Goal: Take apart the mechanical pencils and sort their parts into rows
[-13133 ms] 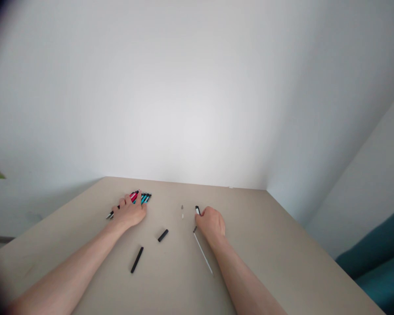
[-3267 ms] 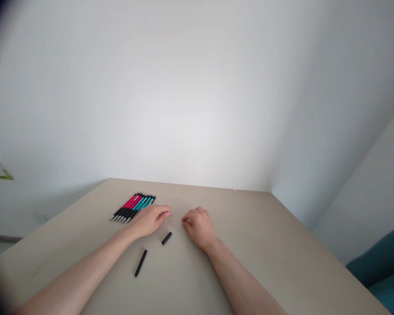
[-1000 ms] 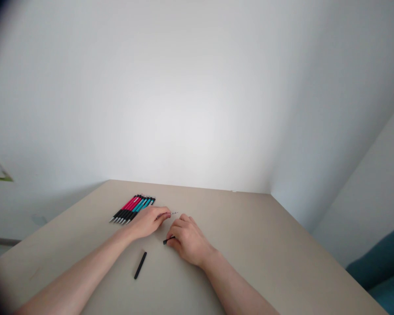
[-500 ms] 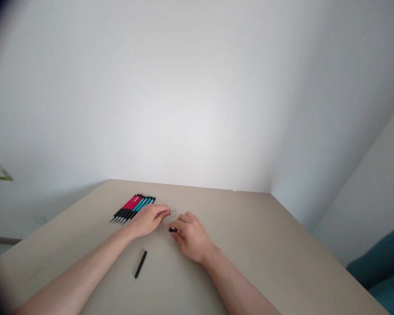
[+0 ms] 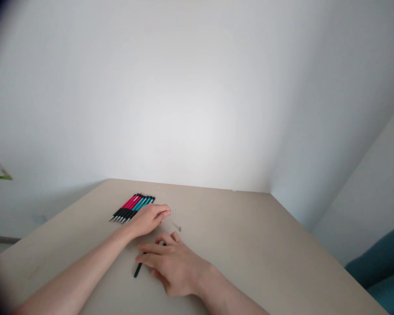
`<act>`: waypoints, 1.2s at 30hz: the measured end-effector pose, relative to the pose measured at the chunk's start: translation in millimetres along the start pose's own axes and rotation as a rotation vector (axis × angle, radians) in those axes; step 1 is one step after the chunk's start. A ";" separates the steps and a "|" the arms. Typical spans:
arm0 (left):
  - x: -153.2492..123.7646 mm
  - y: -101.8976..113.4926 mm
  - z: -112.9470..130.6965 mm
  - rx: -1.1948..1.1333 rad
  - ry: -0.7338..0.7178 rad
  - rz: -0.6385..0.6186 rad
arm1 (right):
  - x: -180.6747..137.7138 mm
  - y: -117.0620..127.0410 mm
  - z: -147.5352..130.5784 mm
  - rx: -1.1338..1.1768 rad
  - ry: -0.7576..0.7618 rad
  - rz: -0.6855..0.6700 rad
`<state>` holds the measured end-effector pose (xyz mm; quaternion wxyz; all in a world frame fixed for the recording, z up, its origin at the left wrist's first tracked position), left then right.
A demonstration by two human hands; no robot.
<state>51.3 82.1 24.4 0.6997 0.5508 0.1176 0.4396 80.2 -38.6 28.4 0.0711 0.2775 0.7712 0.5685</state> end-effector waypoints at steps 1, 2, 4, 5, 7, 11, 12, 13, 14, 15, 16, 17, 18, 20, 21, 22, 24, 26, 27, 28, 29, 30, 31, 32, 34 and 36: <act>-0.3 0.5 0.7 -0.005 0.000 0.000 | 0.6 -3.3 -1.7 0.008 0.015 -0.012; -0.5 0.8 1.2 -0.007 0.000 -0.001 | 1.3 -5.4 -1.4 0.022 0.020 -0.013; -0.9 1.3 2.0 -0.004 -0.003 0.002 | 2.8 -6.8 3.1 0.060 0.013 0.005; -0.9 1.2 2.2 0.000 -0.005 0.003 | 3.5 -6.6 6.3 0.082 0.008 0.020; -0.6 0.6 2.2 0.005 -0.009 0.003 | 4.5 -5.7 12.4 0.110 0.006 0.052; 0.7 -0.7 0.7 0.006 -0.006 0.003 | 5.3 -4.4 20.8 0.099 0.009 0.103; 0.9 -1.1 0.4 0.007 -0.005 0.001 | 5.2 -4.4 22.2 0.090 0.006 0.111; 1.1 -1.5 0.2 0.009 -0.005 -0.001 | 5.1 -4.1 23.0 0.082 0.004 0.118; 1.2 -1.9 -0.1 0.011 -0.004 -0.004 | 4.8 -3.5 23.5 0.073 -0.001 0.125; 1.3 -2.2 -0.4 0.014 -0.002 -0.007 | 4.4 -2.7 23.6 0.064 -0.006 0.131; 1.3 -2.4 -0.7 0.018 -0.001 -0.008 | 3.9 -1.5 23.6 0.057 -0.012 0.136; 1.3 -2.6 -1.1 0.021 0.000 -0.008 | 3.3 0.1 23.5 0.051 -0.018 0.143; 1.2 -2.8 -1.5 0.023 0.002 -0.009 | 2.7 2.1 23.4 0.045 -0.025 0.153; 1.1 -3.0 -2.3 0.022 0.005 -0.010 | 0.9 8.5 23.8 0.045 -0.037 0.191; 1.0 -2.8 -2.5 0.021 0.007 -0.008 | -0.2 12.9 24.9 0.052 -0.045 0.222; 1.0 -2.2 -2.5 0.019 0.007 -0.005 | -1.5 17.8 27.1 0.063 -0.058 0.260; 1.0 -0.3 -1.6 0.012 0.006 0.006 | -5.6 29.6 35.7 0.100 -0.104 0.365; 1.0 1.9 -0.8 0.004 0.010 0.015 | -12.1 41.5 49.8 0.145 -0.177 0.489; 1.0 2.5 -0.8 0.000 0.016 0.015 | -16.3 46.8 58.2 0.166 -0.218 0.553; 0.9 2.9 -0.9 -0.001 0.022 0.014 | -21.2 51.7 67.1 0.184 -0.260 0.617; 0.8 3.5 -0.9 -0.001 0.027 0.015 | -26.6 56.1 76.4 0.197 -0.303 0.680; 0.7 4.0 -0.7 -0.001 0.029 0.016 | -31.8 59.5 85.2 0.206 -0.341 0.735; 0.5 4.3 0.1 -0.006 0.027 0.016 | -37.6 62.9 93.9 0.208 -0.379 0.793; 0.3 4.0 1.9 -0.019 0.016 0.010 | -43.8 65.8 102.4 0.204 -0.420 0.849; -0.2 2.9 9.0 -0.068 -0.031 -0.006 | -54.7 69.3 116.7 0.181 -0.498 0.934; -1.0 2.6 19.9 -0.140 -0.103 -0.017 | -60.1 68.6 126.6 0.179 -0.550 0.963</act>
Point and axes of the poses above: each hand's wrist, its own x-axis towards the middle knuckle, its own y-axis out of the back of the hand, z = x × y, the point moved 10 cm from there along x, towards the middle knuckle
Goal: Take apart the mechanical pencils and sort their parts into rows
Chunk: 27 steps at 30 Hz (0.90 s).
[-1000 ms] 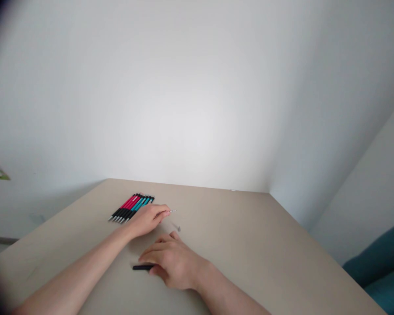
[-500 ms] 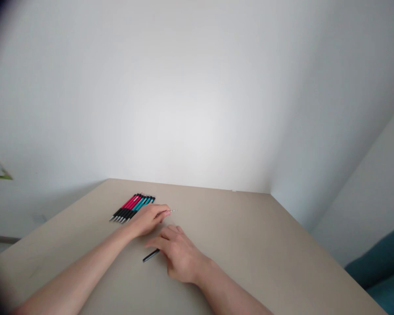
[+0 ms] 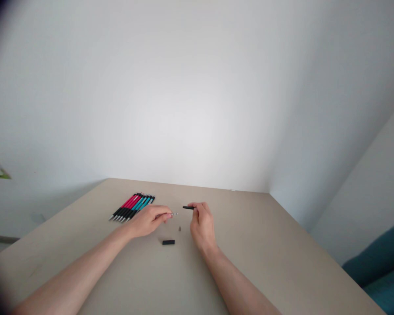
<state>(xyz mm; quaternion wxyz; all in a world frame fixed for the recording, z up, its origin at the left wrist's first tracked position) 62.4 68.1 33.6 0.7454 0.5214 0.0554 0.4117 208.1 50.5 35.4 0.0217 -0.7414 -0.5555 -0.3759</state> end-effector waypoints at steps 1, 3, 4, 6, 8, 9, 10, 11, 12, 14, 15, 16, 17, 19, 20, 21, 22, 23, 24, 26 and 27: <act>0.1 -0.1 5.5 -0.036 -0.033 0.001 | 0.2 -1.2 2.8 0.006 -0.010 -0.006; 0.3 0.4 13.8 -0.097 -0.076 0.009 | -0.6 -7.6 2.2 0.041 0.005 -0.059; 0.4 0.5 16.2 -0.121 -0.084 0.013 | -1.7 -11.6 -0.8 0.064 0.024 -0.095; 0.7 1.4 18.7 -0.159 -0.091 0.027 | -4.5 -18.9 -9.5 0.097 0.069 -0.169; 0.7 4.3 19.1 -0.182 -0.092 0.061 | -7.4 -24.1 -19.0 0.094 0.111 -0.232; 0.5 6.2 19.0 -0.187 -0.092 0.081 | -8.6 -25.9 -23.1 0.078 0.126 -0.256; 0.2 7.7 19.0 -0.186 -0.094 0.098 | -9.5 -27.0 -26.3 0.056 0.137 -0.274; 0.0 8.6 19.0 -0.181 -0.095 0.107 | -9.9 -27.6 -28.5 0.031 0.144 -0.283; -0.2 8.5 19.2 -0.174 -0.096 0.106 | -9.7 -27.0 -29.4 0.005 0.145 -0.279; -0.4 5.3 18.6 -0.153 -0.092 0.075 | -7.2 -21.7 -26.7 -0.028 0.123 -0.226; -0.6 3.3 17.4 -0.138 -0.085 0.057 | -5.4 -17.6 -23.2 -0.028 0.100 -0.185; -0.8 1.8 15.8 -0.121 -0.077 0.043 | -3.6 -13.2 -18.3 -0.012 0.068 -0.140; -0.9 0.9 13.5 -0.105 -0.066 0.035 | -2.1 -9.1 -12.3 0.022 0.028 -0.099; -1.2 1.0 7.9 -0.077 -0.040 0.036 | -0.9 -5.3 1.2 0.134 -0.067 -0.053; -1.2 1.6 5.0 -0.068 -0.026 0.040 | -1.1 -5.6 6.9 0.199 -0.112 -0.047; -1.2 2.3 2.2 -0.061 -0.011 0.043 | -1.8 -6.8 11.3 0.262 -0.150 -0.048; -1.2 3.0 -0.3 -0.053 0.004 0.046 | -2.8 -8.8 13.8 0.316 -0.177 -0.057; -1.2 3.6 -2.3 -0.046 0.016 0.048 | -3.9 -11.1 14.8 0.359 -0.194 -0.071; -1.2 4.2 -3.6 -0.040 0.024 0.049 | -5.0 -13.3 14.9 0.385 -0.204 -0.085; -1.2 4.8 -4.8 -0.033 0.029 0.049 | -6.8 -16.7 14.3 0.397 -0.213 -0.110; -1.2 4.7 -4.8 -0.031 0.029 0.047 | -7.5 -17.7 14.3 0.389 -0.217 -0.116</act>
Point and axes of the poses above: each hand's wrist, its own x-axis towards the middle knuckle, its own y-axis out of the back of the hand, z = x × y, the point moved 10 cm from there along x, towards the middle knuckle
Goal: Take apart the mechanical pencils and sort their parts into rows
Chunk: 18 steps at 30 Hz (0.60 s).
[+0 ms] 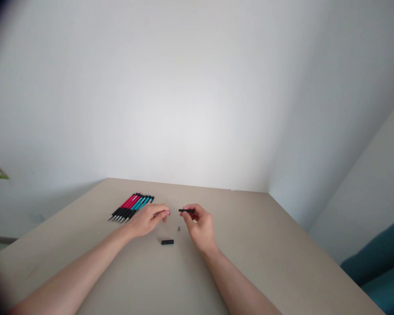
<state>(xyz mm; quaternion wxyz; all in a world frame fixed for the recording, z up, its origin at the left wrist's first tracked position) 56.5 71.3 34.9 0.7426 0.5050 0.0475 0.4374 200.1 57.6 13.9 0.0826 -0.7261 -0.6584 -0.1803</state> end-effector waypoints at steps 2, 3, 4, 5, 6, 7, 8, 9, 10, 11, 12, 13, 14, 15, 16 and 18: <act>-0.2 -0.7 0.9 0.005 -0.005 -0.008 | -0.5 -0.7 0.6 -0.020 -0.004 -0.002; -0.3 -1.2 1.7 0.008 -0.009 -0.013 | -0.7 -1.1 0.2 -0.028 0.000 -0.005; -0.4 -1.6 2.8 0.013 -0.013 -0.018 | -0.8 -1.7 -0.6 -0.036 0.007 -0.010; -0.4 -2.0 4.1 0.019 -0.018 -0.022 | -1.0 -2.6 -1.7 -0.046 0.014 -0.017; -0.4 -2.1 5.7 0.025 -0.024 -0.026 | -1.3 -3.6 -2.7 -0.061 0.019 -0.024; -0.5 -2.1 7.3 0.031 -0.029 -0.027 | -1.7 -4.8 -3.6 -0.081 0.022 -0.033; -0.5 -2.1 9.1 0.035 -0.036 -0.029 | -2.2 -6.0 -4.2 -0.105 0.022 -0.041; -0.6 -2.5 10.8 0.037 -0.043 -0.033 | -2.6 -7.1 -4.5 -0.134 0.021 -0.048; -0.8 -3.4 12.0 0.031 -0.047 -0.042 | -3.1 -8.6 -4.9 -0.165 0.023 -0.057; -1.0 -4.6 12.3 0.014 -0.044 -0.052 | -3.6 -10.0 -5.7 -0.197 0.030 -0.065; -1.2 -6.0 11.8 -0.017 -0.033 -0.064 | -3.9 -11.3 -6.8 -0.225 0.043 -0.072; -1.5 -7.4 10.8 -0.058 -0.020 -0.076 | -4.1 -12.5 -8.1 -0.250 0.059 -0.079; -1.7 -8.6 9.9 -0.102 -0.009 -0.082 | -4.3 -13.5 -9.3 -0.271 0.074 -0.084; -1.8 -9.4 9.4 -0.138 -0.002 -0.086 | -4.3 -14.2 -10.4 -0.289 0.087 -0.087; -1.9 -10.1 9.5 -0.161 -0.004 -0.087 | -4.3 -14.6 -11.1 -0.302 0.096 -0.089; -1.8 -11.2 10.4 -0.162 -0.020 -0.086 | -4.3 -16.1 -11.7 -0.317 0.102 -0.103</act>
Point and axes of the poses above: each hand's wrist, its own x-axis towards the middle knuckle, its own y-axis out of the back of the hand, z = x × y, the point moved 10 cm from there along x, towards the middle knuckle
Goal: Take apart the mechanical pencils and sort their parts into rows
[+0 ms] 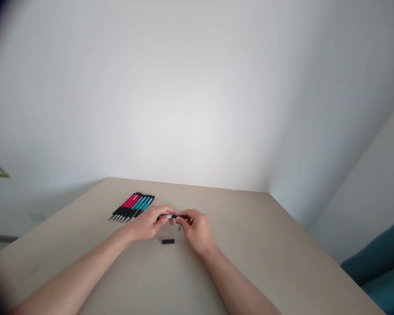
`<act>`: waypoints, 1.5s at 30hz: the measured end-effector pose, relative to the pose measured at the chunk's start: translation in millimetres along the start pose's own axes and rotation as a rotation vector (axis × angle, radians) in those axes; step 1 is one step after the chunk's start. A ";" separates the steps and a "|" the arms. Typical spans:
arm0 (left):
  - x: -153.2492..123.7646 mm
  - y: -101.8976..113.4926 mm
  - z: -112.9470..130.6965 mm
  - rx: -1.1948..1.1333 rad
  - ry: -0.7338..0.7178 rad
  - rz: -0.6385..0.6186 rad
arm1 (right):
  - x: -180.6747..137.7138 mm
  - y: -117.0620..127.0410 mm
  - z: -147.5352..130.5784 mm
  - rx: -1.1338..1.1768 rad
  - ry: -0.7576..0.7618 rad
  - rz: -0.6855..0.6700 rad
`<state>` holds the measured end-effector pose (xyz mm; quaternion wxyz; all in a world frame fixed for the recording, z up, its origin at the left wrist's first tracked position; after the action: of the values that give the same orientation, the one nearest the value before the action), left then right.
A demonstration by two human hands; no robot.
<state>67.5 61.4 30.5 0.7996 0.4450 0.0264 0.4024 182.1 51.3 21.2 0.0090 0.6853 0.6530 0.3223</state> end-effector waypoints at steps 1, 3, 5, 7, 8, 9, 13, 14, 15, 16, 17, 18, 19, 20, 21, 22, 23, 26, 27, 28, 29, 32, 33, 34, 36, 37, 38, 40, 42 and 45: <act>0.1 -0.4 -0.3 0.011 -0.002 0.002 | 0.0 -0.9 -0.4 0.000 0.001 -0.011; 0.3 -1.2 -2.3 0.030 0.007 0.008 | -0.1 -3.0 -0.6 0.010 -0.003 -0.032; 0.2 -1.6 -4.1 0.042 0.017 0.014 | -0.2 -4.6 0.2 0.021 -0.016 -0.045; 0.0 -2.2 -4.4 0.055 0.022 0.013 | -0.3 -6.3 1.6 0.023 -0.031 -0.055; -0.1 -2.4 -4.1 0.066 0.023 0.012 | -0.4 -7.5 2.2 0.019 -0.038 -0.064; -0.1 -2.2 -3.6 0.078 0.024 0.013 | -0.6 -8.7 2.6 0.012 -0.044 -0.074; 0.3 0.9 -0.3 0.129 0.001 0.032 | -2.0 -10.9 1.9 -0.018 -0.047 -0.106; 0.4 1.8 0.3 0.141 -0.008 0.039 | -2.3 -9.3 1.3 -0.024 -0.042 -0.098; 0.4 2.8 0.6 0.155 -0.016 0.047 | -2.5 -7.2 0.5 -0.032 -0.034 -0.084; 0.5 3.6 0.4 0.169 -0.021 0.056 | -2.7 -5.0 -0.5 -0.043 -0.023 -0.070; 0.5 4.2 -0.2 0.182 -0.023 0.062 | -2.8 -3.1 -1.6 -0.057 -0.009 -0.059; 0.6 4.2 -1.0 0.191 -0.022 0.065 | -2.8 -1.6 -2.7 -0.071 0.004 -0.051; 0.6 3.6 -2.0 0.194 -0.018 0.062 | -2.8 -0.7 -3.8 -0.085 0.016 -0.049; 0.8 2.6 -2.8 0.188 -0.015 0.056 | -2.7 -0.2 -4.9 -0.098 0.027 -0.049; 0.9 1.6 -3.3 0.176 -0.011 0.049 | -2.6 0.1 -5.8 -0.112 0.035 -0.051; 1.0 0.9 -3.5 0.163 -0.008 0.043 | -2.5 0.2 -6.5 -0.127 0.039 -0.054; 1.1 0.5 -3.2 0.154 -0.007 0.041 | -2.4 -0.1 -7.1 -0.143 0.043 -0.060; 1.2 0.3 1.9 0.172 -0.038 0.036 | -2.6 -5.1 -8.4 -0.192 0.054 -0.107; 1.1 0.1 4.2 0.190 -0.056 0.032 | -2.9 -7.6 -8.1 -0.202 0.052 -0.129; 0.8 0.1 6.2 0.207 -0.074 0.028 | -3.1 -10.2 -7.5 -0.211 0.048 -0.150; 0.6 0.2 7.8 0.222 -0.088 0.026 | -3.3 -12.1 -6.8 -0.219 0.042 -0.164; -0.1 0.4 9.8 0.251 -0.105 0.017 | -2.8 -13.3 -8.0 -0.228 0.049 -0.162; -0.2 0.3 10.2 0.252 -0.104 0.013 | -2.5 -12.5 -9.7 -0.230 0.064 -0.151; -0.2 0.1 11.0 0.250 -0.103 0.009 | -2.3 -11.7 -11.3 -0.233 0.079 -0.141; 0.1 0.6 13.4 0.238 -0.104 0.013 | -2.2 -11.3 -12.2 -0.246 0.094 -0.135; 0.3 0.7 15.1 0.235 -0.108 0.014 | -2.2 -11.7 -11.4 -0.256 0.091 -0.140; 0.5 0.7 16.9 0.237 -0.114 0.015 | -2.4 -12.5 -9.8 -0.265 0.081 -0.148; 0.9 0.4 19.3 0.251 -0.124 0.013 | -2.7 -14.6 -6.4 -0.271 0.054 -0.168; 1.2 0.0 19.1 0.273 -0.119 0.008 | -2.7 -15.6 -5.8 -0.264 0.044 -0.173; 1.5 -1.8 15.5 0.295 -0.094 -0.006 | -1.6 -14.6 -8.8 -0.252 0.063 -0.160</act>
<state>75.8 51.2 39.0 0.7270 0.5759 0.0493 0.3706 165.2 48.5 21.2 0.1001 0.6138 0.6599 0.4216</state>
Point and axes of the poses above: each hand's wrist, its own x-axis towards the middle knuckle, its own y-axis out of the back of the hand, z = x × y, the point moved 10 cm from there along x, towards the middle knuckle
